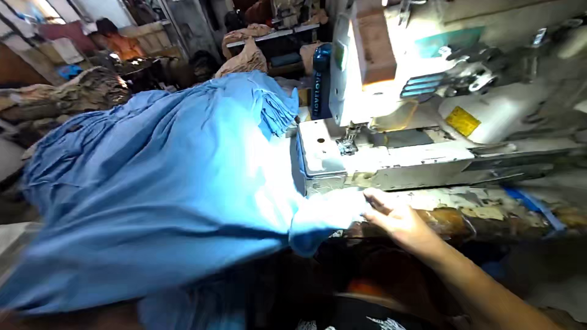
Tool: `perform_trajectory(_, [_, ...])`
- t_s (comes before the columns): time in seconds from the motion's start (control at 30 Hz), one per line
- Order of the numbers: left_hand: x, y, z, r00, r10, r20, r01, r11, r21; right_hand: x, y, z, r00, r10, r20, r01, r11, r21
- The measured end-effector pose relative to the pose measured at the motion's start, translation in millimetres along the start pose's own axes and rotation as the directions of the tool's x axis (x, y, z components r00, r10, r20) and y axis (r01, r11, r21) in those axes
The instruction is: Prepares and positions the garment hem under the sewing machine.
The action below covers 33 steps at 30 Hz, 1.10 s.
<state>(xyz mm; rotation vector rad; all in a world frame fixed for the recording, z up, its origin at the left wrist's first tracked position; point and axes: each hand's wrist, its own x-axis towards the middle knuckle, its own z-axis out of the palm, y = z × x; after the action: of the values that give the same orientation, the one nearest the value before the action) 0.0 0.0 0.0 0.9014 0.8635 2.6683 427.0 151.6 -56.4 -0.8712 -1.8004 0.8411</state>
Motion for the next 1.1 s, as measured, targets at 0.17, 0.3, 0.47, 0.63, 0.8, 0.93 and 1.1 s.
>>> perform_trajectory(0.17, [0.8,23.9,33.3,0.893,-0.149,0.424,-0.173,0.756,0.631,-23.0,33.9,-45.9,0.994,-0.001,0.112,0.087,0.636,-0.767])
perform_trajectory(0.3, [-72.5,-27.0,76.4,0.170,-0.697,0.697,-0.801,0.313,0.510,-28.3,27.2,-53.5,0.984,-0.180,0.010,0.150,0.784,-0.603])
perform_trajectory(0.47, [-74.4,-35.7,69.3,-0.116,-0.752,0.649,-0.772,0.479,0.417,-32.2,38.1,-43.1,0.962,-0.189,-0.195,0.105,0.921,-0.376])
perform_trajectory(0.63, [-118.7,-78.6,144.9,0.093,-0.373,0.923,-0.769,0.562,0.304,-30.5,40.2,-29.7,0.905,-0.279,-0.323,0.160,0.924,-0.348])
perform_trajectory(0.8, [-157.8,-160.5,181.2,0.200,-0.565,0.801,-0.820,0.351,0.452,-41.6,29.8,-18.0,0.891,-0.245,-0.381,0.161,0.958,-0.239])
perform_trajectory(0.93, [-156.7,-142.7,180.4,0.197,-0.321,0.926,-0.474,0.796,0.376,-44.1,32.1,-18.6,0.972,-0.133,-0.194,0.126,0.991,-0.050])
perform_trajectory(1.1, [-176.7,-124.6,181.0,0.423,-0.340,0.840,0.026,0.931,0.364,-29.8,24.6,-4.4,0.996,0.072,-0.061,-0.042,0.919,0.393])
